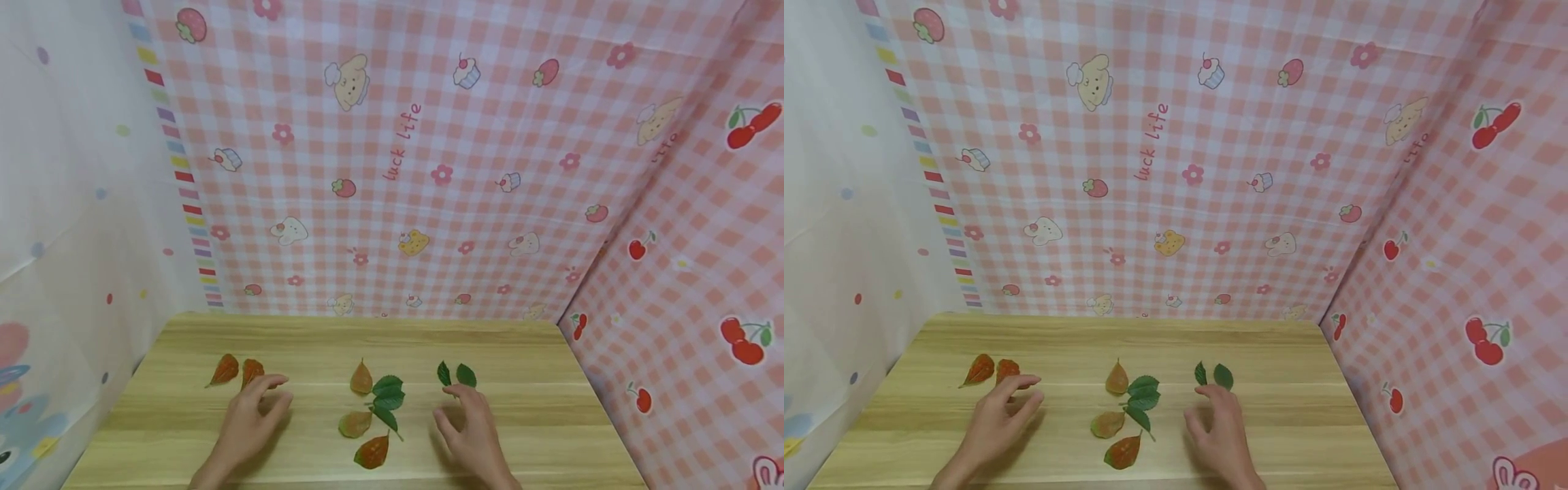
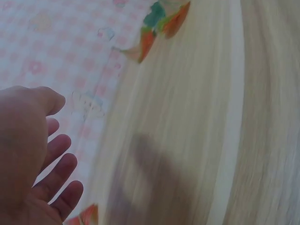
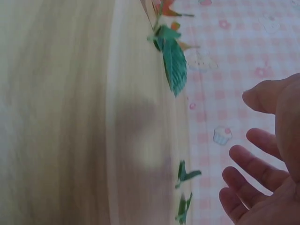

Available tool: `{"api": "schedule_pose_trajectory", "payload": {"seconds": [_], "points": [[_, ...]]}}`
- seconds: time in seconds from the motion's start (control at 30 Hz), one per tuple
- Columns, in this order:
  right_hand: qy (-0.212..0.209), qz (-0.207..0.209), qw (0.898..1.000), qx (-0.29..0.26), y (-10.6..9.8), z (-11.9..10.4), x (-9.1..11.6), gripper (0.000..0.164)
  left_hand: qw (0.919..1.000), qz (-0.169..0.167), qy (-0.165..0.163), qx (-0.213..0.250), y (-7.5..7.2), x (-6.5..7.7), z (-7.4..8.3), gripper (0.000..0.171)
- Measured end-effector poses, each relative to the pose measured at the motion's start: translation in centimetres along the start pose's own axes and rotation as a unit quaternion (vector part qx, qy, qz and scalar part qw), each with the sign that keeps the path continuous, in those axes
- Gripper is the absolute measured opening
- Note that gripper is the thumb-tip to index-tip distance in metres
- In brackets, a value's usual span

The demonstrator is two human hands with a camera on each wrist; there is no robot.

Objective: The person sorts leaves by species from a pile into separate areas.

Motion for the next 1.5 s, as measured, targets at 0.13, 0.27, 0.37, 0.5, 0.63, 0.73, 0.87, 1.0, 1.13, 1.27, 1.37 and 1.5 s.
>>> {"api": "schedule_pose_trajectory", "payload": {"seconds": [0.13,0.27,0.37,0.5,0.63,0.73,0.87,1.0,1.13,1.27,1.37,1.5], "points": [[-0.01,-0.018,1.0,-0.006,1.0,-0.6,0.4,0.037,0.9997,-0.021,0.0,0.01,1.3,0.0,0.9,0.029],[-0.031,-0.034,0.999,-0.005,1.7,-1.5,0.7,0.039,0.9988,-0.044,-0.005,0.02,2.6,-0.1,1.7,0.029],[-0.046,-0.043,0.998,-0.005,2.1,-2.1,0.9,0.039,0.998,-0.057,0.0,0.026,3.6,-0.2,2.4,0.028],[-0.05,-0.063,0.997,-0.015,2.8,-2.6,1.1,0.038,0.9961,-0.077,0.006,0.041,4.7,-0.3,3.2,0.027],[-0.036,-0.097,0.994,-0.025,3.6,-2.9,1.3,0.037,0.9929,-0.101,0.006,0.062,5.9,-0.3,3.8,0.026],[-0.03,-0.121,0.992,-0.029,4.2,-3.2,1.3,0.034,0.9902,-0.115,0.019,0.077,6.7,-0.2,4.4,0.024],[-0.039,-0.14,0.989,-0.023,4.8,-3.6,1.2,0.032,0.9865,-0.132,0.04,0.089,7.6,0.1,5.3,0.023],[-0.045,-0.154,0.987,-0.021,5.4,-3.9,1.0,0.033,0.9835,-0.149,0.046,0.092,8.5,0.3,5.8,0.023],[-0.051,-0.167,0.984,-0.021,6.0,-4.0,0.8,0.032,0.9825,-0.161,0.04,0.085,9.2,0.6,6.0,0.025],[-0.052,-0.177,0.983,-0.024,6.6,-3.9,0.7,0.026,0.9829,-0.165,0.036,0.073,9.8,0.5,6.2,0.027],[-0.05,-0.177,0.982,-0.027,6.9,-3.8,0.7,0.022,0.9814,-0.176,0.03,0.071,10.2,0.3,6.3,0.028],[-0.049,-0.169,0.984,-0.027,7.2,-3.8,0.6,0.018,0.9777,-0.195,0.017,0.078,10.8,-0.1,6.5,0.027]]}}
Point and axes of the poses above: each hand's wrist, its own x-axis away from the middle knuckle, its own y-axis out of the palm, z = x × y, the point moved 7 cm from there along -x, towards the middle knuckle, and after that the axes turned 1 degree about -z, right-handed, at the moved point
